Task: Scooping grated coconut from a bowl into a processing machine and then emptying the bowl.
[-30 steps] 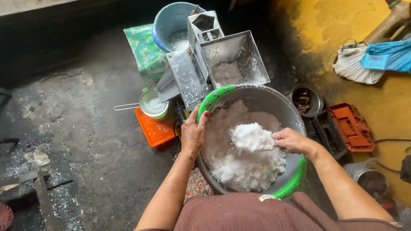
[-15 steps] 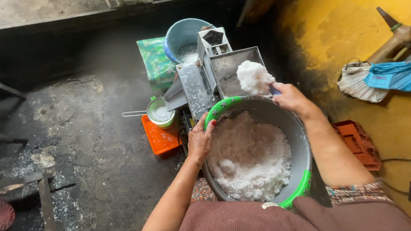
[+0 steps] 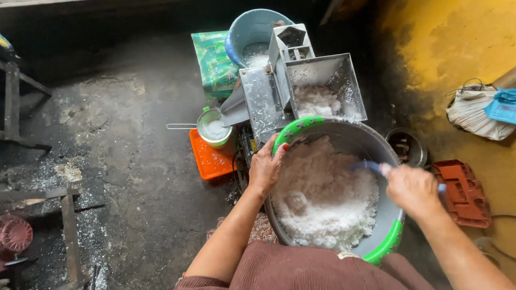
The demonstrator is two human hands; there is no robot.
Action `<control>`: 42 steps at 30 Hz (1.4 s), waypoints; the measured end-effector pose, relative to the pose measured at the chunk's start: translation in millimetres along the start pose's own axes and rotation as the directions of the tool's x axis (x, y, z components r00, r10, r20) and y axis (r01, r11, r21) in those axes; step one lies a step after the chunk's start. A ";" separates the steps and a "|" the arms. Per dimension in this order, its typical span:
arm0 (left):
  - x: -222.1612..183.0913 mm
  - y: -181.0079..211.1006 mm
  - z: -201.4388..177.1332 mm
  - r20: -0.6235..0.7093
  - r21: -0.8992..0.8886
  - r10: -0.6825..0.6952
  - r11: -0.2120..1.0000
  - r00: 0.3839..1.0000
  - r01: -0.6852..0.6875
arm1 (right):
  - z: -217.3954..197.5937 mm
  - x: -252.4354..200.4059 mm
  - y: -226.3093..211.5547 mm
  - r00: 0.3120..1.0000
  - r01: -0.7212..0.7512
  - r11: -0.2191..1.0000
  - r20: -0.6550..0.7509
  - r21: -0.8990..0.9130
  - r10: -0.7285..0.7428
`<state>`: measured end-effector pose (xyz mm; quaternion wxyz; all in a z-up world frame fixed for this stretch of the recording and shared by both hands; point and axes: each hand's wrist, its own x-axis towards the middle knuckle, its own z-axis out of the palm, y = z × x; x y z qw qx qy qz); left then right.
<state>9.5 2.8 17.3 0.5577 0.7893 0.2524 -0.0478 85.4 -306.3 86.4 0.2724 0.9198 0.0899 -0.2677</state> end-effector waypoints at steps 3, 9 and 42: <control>2.5 -0.2 1.6 -0.017 -0.016 0.008 1.000 1.000 -0.008 | 41.9 2.0 2.1 0.993 0.047 0.997 0.109 0.053 -0.053; -5.6 9.1 -3.9 -0.006 -0.072 0.009 0.997 1.000 -0.009 | 129.6 43.9 -23.0 0.960 0.130 0.918 0.185 0.374 -0.211; -6.1 -13.6 8.3 -0.104 -0.114 -0.028 0.993 0.994 0.016 | -15.2 67.8 2.1 0.973 0.232 0.094 -0.233 0.968 -0.003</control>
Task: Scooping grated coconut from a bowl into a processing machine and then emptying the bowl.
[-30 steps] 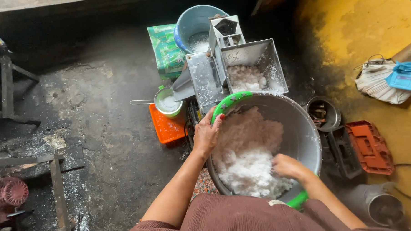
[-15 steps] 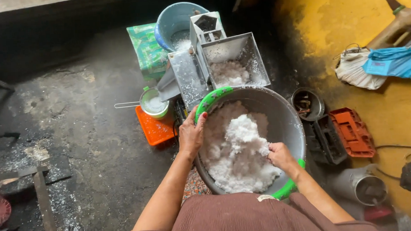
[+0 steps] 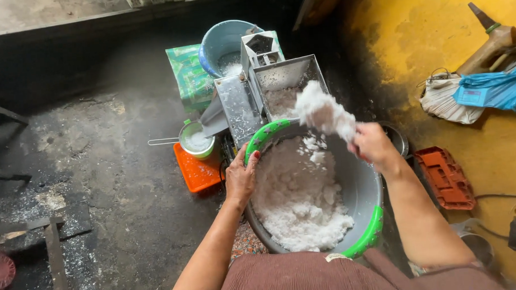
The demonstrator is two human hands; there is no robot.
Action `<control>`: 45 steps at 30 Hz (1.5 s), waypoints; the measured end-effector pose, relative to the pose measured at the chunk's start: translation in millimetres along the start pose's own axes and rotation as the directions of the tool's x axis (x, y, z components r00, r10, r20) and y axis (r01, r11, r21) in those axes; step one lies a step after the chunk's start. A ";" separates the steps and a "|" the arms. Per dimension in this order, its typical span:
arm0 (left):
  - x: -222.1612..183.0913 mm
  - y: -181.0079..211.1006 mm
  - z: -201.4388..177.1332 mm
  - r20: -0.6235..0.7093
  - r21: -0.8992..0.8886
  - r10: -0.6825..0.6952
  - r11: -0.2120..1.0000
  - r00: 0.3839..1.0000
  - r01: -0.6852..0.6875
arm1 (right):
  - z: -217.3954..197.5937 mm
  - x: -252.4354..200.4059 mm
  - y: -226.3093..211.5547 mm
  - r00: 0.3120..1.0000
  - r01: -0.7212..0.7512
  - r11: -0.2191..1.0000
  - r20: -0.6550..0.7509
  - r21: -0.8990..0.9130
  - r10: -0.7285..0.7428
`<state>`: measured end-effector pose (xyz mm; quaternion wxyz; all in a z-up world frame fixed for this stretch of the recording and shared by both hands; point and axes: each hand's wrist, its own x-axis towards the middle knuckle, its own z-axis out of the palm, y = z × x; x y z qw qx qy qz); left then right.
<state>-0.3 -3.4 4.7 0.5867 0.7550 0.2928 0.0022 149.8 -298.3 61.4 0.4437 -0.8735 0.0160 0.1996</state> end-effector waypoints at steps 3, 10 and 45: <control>-3.6 4.2 -1.2 -0.002 0.008 -0.010 1.000 1.000 0.010 | 15.3 53.5 -7.9 0.988 0.145 0.978 -0.040 -0.148 -0.152; -3.0 -0.6 -1.1 -0.004 0.027 -0.024 0.999 1.000 0.024 | 39.7 26.7 -56.9 0.974 0.122 0.773 -0.075 -0.623 -0.215; 2.0 7.1 -3.2 0.027 0.017 0.004 1.000 1.000 -0.005 | 6.7 -62.3 34.8 0.964 -0.068 0.982 0.265 0.174 0.020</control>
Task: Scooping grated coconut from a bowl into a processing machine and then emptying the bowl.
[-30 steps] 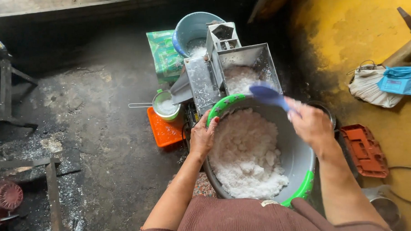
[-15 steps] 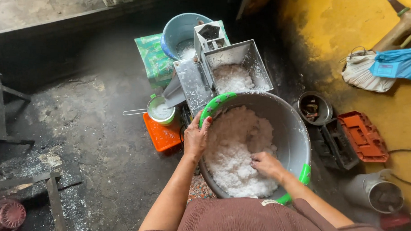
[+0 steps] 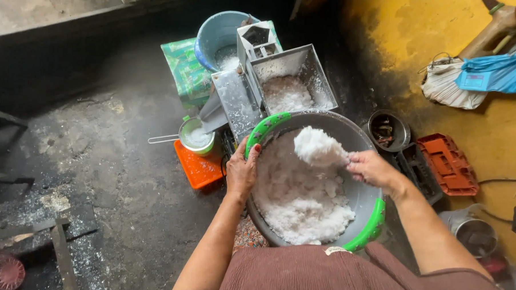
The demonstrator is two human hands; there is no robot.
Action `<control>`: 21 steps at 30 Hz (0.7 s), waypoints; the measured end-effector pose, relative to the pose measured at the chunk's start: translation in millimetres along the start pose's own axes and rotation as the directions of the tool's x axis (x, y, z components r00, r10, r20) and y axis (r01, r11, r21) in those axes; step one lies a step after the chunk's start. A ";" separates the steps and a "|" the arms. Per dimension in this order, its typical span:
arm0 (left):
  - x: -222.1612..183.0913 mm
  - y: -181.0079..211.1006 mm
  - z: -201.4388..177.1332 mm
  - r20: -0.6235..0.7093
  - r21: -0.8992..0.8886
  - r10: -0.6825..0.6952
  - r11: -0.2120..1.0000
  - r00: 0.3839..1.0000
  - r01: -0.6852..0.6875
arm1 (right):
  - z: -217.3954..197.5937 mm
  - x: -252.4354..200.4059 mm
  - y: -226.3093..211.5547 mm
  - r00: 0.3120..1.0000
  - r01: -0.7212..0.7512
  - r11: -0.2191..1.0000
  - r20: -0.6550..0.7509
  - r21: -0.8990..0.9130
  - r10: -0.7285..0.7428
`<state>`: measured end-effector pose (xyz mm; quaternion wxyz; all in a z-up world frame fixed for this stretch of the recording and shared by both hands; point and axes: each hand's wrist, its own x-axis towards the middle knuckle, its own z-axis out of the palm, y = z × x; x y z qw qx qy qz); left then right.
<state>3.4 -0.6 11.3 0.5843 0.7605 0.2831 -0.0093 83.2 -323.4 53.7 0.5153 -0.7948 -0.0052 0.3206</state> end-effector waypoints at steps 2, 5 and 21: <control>-0.9 1.4 -0.6 -0.001 0.003 0.002 1.000 1.000 -0.002 | -9.1 -0.5 -31.3 0.999 0.002 0.999 -0.046 -0.037 -0.004; -1.5 2.4 -0.2 0.008 0.012 -0.006 1.000 1.000 0.006 | -16.9 24.6 -59.6 0.992 0.069 0.986 -0.094 -0.150 -0.084; 25.7 -43.3 15.5 0.052 -0.250 -0.003 0.968 0.999 0.016 | 42.2 26.7 -129.4 0.979 -0.100 0.323 -0.151 -0.941 -0.138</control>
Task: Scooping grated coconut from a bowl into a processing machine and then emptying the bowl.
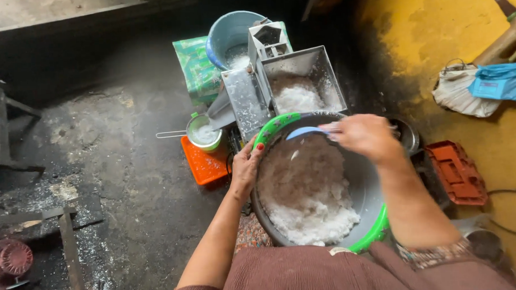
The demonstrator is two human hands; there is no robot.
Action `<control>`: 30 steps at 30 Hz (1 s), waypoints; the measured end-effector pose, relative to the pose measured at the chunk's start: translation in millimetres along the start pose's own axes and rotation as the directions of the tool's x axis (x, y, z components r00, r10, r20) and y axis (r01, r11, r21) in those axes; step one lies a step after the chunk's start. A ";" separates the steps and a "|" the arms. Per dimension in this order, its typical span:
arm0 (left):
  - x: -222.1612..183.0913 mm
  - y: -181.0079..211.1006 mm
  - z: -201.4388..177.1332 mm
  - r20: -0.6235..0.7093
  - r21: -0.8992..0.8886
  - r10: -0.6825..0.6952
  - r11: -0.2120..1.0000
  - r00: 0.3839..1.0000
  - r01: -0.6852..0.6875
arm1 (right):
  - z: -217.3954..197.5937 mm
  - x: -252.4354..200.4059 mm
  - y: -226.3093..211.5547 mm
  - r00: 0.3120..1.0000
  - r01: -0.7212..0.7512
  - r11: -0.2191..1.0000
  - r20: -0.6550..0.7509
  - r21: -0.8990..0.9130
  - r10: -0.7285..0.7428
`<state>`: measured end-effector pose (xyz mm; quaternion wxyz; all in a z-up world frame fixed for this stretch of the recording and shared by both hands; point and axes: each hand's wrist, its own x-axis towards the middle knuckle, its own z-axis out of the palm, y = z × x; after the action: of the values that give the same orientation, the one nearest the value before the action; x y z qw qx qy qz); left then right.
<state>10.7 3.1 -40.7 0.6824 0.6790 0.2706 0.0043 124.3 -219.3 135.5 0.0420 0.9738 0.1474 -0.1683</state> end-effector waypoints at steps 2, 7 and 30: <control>-1.4 7.6 2.2 0.008 0.039 0.028 0.999 1.000 -0.028 | 57.3 21.4 -4.6 0.995 0.095 0.990 -0.028 -0.104 -0.098; -5.0 0.3 -3.3 -0.065 0.091 0.032 0.995 0.997 -0.026 | 112.0 17.5 -2.1 0.913 0.380 0.903 0.240 -0.200 -0.331; -12.6 27.8 0.0 -0.046 0.122 0.045 0.992 0.998 -0.039 | 94.6 -26.4 70.1 0.983 -0.046 0.980 0.167 -0.194 0.079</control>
<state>10.0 0.5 -10.3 0.6330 0.7244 0.2725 0.0190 91.8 -305.8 57.9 0.1523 0.9511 0.1277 -0.2364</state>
